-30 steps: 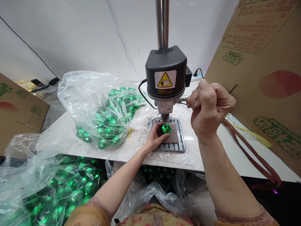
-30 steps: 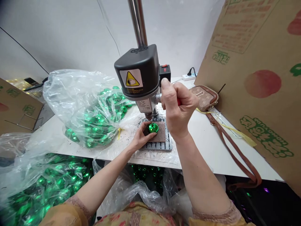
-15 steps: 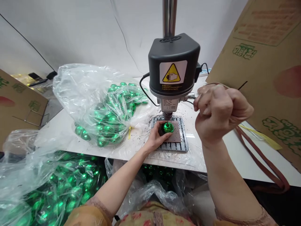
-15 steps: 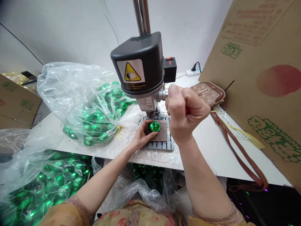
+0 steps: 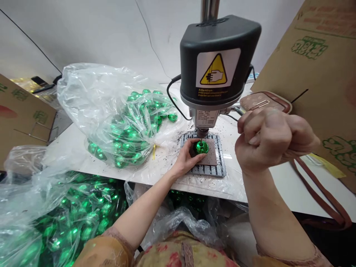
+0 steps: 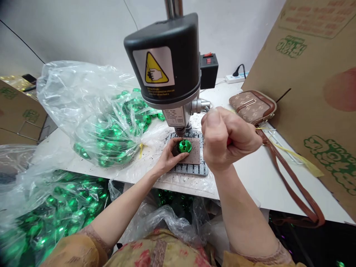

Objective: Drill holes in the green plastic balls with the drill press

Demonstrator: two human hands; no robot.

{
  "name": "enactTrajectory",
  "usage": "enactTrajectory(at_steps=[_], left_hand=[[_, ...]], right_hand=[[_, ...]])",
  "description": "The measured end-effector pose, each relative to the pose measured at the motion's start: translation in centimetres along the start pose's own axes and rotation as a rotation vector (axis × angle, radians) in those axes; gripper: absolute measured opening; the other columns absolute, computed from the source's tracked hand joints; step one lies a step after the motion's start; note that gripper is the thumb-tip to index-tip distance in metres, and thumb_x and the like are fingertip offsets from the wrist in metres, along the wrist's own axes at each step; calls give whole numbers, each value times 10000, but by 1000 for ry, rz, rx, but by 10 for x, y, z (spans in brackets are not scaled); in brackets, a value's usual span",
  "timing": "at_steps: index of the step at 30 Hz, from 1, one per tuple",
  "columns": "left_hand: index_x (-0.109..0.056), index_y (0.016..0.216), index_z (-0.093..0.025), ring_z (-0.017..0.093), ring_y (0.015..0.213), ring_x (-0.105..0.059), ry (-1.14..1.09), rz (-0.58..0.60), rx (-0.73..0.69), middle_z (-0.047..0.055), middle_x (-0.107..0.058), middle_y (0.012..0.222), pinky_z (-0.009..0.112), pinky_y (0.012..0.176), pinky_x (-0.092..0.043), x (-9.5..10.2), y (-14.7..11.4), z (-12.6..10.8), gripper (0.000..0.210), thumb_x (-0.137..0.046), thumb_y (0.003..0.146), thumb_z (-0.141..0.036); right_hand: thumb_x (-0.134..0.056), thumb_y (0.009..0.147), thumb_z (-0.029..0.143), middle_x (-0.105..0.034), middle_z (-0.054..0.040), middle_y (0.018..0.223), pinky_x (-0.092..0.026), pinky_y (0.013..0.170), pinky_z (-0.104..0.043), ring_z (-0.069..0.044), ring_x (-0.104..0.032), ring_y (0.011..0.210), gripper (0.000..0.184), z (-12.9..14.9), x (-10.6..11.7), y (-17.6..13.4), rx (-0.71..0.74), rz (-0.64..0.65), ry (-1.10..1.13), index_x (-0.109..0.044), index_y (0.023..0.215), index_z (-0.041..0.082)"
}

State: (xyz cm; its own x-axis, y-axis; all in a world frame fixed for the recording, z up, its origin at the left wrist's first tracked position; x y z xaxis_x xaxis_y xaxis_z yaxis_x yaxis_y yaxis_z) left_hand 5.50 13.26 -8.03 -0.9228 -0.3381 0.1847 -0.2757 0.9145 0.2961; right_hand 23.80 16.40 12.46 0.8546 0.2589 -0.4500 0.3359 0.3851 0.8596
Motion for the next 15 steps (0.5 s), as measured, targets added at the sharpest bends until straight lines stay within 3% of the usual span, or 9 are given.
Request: enactTrajectory(at_steps=[7, 15], left_hand=[[-551, 1252, -222, 259, 1129, -653, -12, 1, -1, 90, -674, 1190, 417, 1016, -536, -1, 1, 2, 566, -805, 836, -510], [-551, 1243, -217, 260, 1108, -674, -22, -6, 19, 89, -690, 1166, 418, 989, -556, -1, 1, 2, 569, -817, 826, -499]], right_hand=[[-591, 870, 222, -247, 66, 514, -339, 459, -254, -37, -308, 432, 383, -2, 8, -8, -52, -6, -66, -327, 593, 197], [-571, 861, 159, -231, 62, 495, -347, 465, -234, -22, -270, 426, 442, -2, 9, -11, 9, 4, -26, -231, 579, 172]])
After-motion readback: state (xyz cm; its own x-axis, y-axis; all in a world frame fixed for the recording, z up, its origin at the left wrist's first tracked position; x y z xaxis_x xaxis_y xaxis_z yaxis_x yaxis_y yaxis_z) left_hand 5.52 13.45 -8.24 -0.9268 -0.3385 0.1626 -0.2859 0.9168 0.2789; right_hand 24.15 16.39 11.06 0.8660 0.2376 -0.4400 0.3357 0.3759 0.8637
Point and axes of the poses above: each hand's wrist, its own y-axis towards the middle knuckle, its own x-axis out of the back of the hand, z = x × y, the point moved 9 cm from there along y, towards the middle knuckle
